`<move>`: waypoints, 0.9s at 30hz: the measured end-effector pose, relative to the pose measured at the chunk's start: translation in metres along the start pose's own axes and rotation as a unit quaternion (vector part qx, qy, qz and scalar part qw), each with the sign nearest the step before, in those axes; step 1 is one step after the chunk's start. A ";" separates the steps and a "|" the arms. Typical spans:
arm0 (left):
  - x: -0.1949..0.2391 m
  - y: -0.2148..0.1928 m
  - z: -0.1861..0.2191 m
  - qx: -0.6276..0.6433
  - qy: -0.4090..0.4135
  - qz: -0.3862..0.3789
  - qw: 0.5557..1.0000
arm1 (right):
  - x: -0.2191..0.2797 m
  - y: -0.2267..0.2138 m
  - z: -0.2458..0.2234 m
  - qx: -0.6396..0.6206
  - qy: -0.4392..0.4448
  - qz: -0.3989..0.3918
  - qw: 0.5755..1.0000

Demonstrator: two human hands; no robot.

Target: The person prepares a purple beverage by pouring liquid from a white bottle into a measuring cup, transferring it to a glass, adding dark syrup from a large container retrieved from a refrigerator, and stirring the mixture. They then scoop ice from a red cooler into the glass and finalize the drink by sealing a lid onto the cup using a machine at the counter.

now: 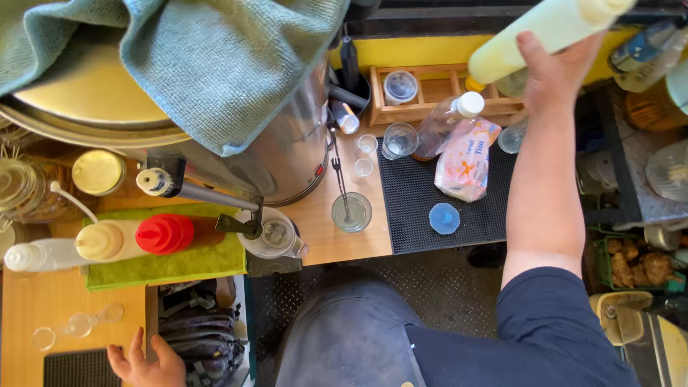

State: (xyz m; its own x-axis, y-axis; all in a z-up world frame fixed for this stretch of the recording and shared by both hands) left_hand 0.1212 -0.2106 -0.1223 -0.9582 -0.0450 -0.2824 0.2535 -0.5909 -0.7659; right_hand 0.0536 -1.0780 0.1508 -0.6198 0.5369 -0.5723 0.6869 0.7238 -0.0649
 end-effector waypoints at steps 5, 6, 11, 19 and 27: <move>0.030 -0.012 0.009 -0.028 -0.015 -0.003 0.999 | -0.001 0.036 0.075 0.044 0.114 -0.079 0.989; 0.034 -0.013 0.009 -0.027 -0.019 -0.003 0.999 | -0.001 0.040 0.081 0.071 0.107 -0.084 0.988; 0.054 -0.023 0.005 -0.007 -0.046 -0.006 0.999 | 0.000 0.034 0.089 0.094 0.132 -0.095 0.982; 0.067 -0.039 0.012 0.041 -0.078 -0.001 0.996 | 0.012 0.040 0.073 0.046 0.191 -0.113 0.974; 0.098 -0.089 0.000 0.083 -0.063 -0.027 0.994 | 0.036 0.116 -0.014 0.072 0.132 -0.155 0.977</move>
State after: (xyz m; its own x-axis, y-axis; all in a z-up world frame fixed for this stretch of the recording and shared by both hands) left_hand 0.0048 -0.1622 -0.0822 -0.9816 -0.1038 -0.1602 0.1853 -0.7193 -0.6695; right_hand 0.1055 -0.9690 0.1341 -0.8690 0.4090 -0.2786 0.4862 0.8104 -0.3269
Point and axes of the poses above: each hand's wrist, its own x-axis away from the middle knuckle, its own y-axis out of the palm, z = x × y, the point moved 4 cm from there along -x, towards the middle knuckle, and after that the axes turned 6 degrees about -z, right-handed, at the moved point
